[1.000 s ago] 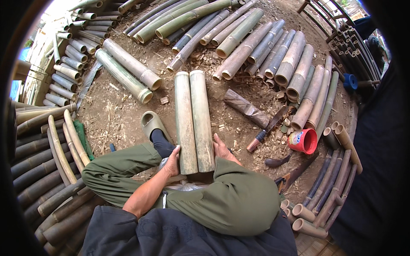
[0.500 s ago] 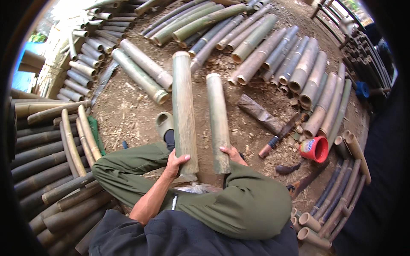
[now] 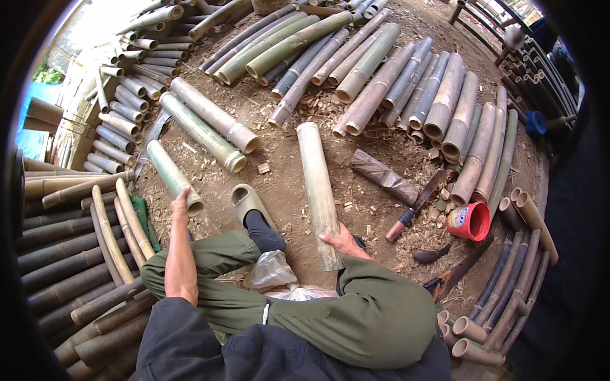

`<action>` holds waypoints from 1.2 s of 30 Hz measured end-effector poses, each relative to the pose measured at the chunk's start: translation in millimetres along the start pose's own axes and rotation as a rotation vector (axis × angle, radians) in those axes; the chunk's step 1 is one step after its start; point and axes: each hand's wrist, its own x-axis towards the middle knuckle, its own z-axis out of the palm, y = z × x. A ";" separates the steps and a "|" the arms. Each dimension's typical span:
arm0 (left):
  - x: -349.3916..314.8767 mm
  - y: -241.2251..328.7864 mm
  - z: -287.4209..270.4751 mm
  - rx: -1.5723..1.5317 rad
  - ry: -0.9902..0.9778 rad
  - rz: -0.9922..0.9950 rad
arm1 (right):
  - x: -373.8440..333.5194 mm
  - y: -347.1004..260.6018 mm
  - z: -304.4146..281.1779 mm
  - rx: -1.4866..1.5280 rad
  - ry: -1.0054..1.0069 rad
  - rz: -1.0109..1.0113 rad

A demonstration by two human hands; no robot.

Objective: The person holds and scrapes bamboo segments with a small blade, then uses a larger knife to smooth the edges and hollow out the center of a piece.

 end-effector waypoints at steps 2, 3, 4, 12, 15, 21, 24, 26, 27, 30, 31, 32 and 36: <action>-6.3 -10.8 -3.3 -0.128 -0.064 -0.038 | 1.4 -2.2 -1.8 -0.024 0.009 0.028; -8.1 -15.8 -6.2 -0.190 -0.109 -0.044 | 2.1 -0.9 -3.4 -0.004 -0.016 0.009; -10.8 -18.7 -10.5 -0.246 -0.149 -0.045 | 1.8 -1.6 -2.0 0.073 -0.042 0.017; -147.5 -30.3 37.2 -0.379 -0.549 0.056 | -1.7 -13.5 1.9 0.310 -0.038 0.053; -230.4 -38.0 60.3 -0.340 -0.710 -0.124 | -6.5 -28.6 4.5 0.438 -0.105 0.080; -313.2 -92.4 71.4 -0.253 -0.899 -0.249 | -20.2 -46.8 10.2 0.584 -0.191 0.231; -309.7 -97.4 68.2 -0.220 -0.966 -0.335 | -21.5 -52.0 5.7 0.641 -0.276 0.350; -311.2 -97.6 72.1 -0.202 -0.979 -0.377 | -21.9 -46.3 10.1 0.584 -0.273 0.296; -316.4 -104.9 69.9 -0.191 -0.979 -0.400 | -20.6 -45.9 6.4 0.584 -0.311 0.288; -308.9 -133.0 67.8 -0.066 -0.994 -0.364 | -22.4 -45.6 13.6 0.536 -0.334 0.250; -298.1 -137.9 72.2 -0.022 -1.012 -0.399 | -22.7 -43.8 14.2 0.506 -0.322 0.233; -293.7 -133.4 78.5 0.019 -1.030 -0.432 | -23.2 -42.2 14.5 0.473 -0.311 0.216; -277.9 -117.3 108.1 -0.033 -0.982 -0.332 | -23.0 -52.7 15.0 0.380 -0.337 0.166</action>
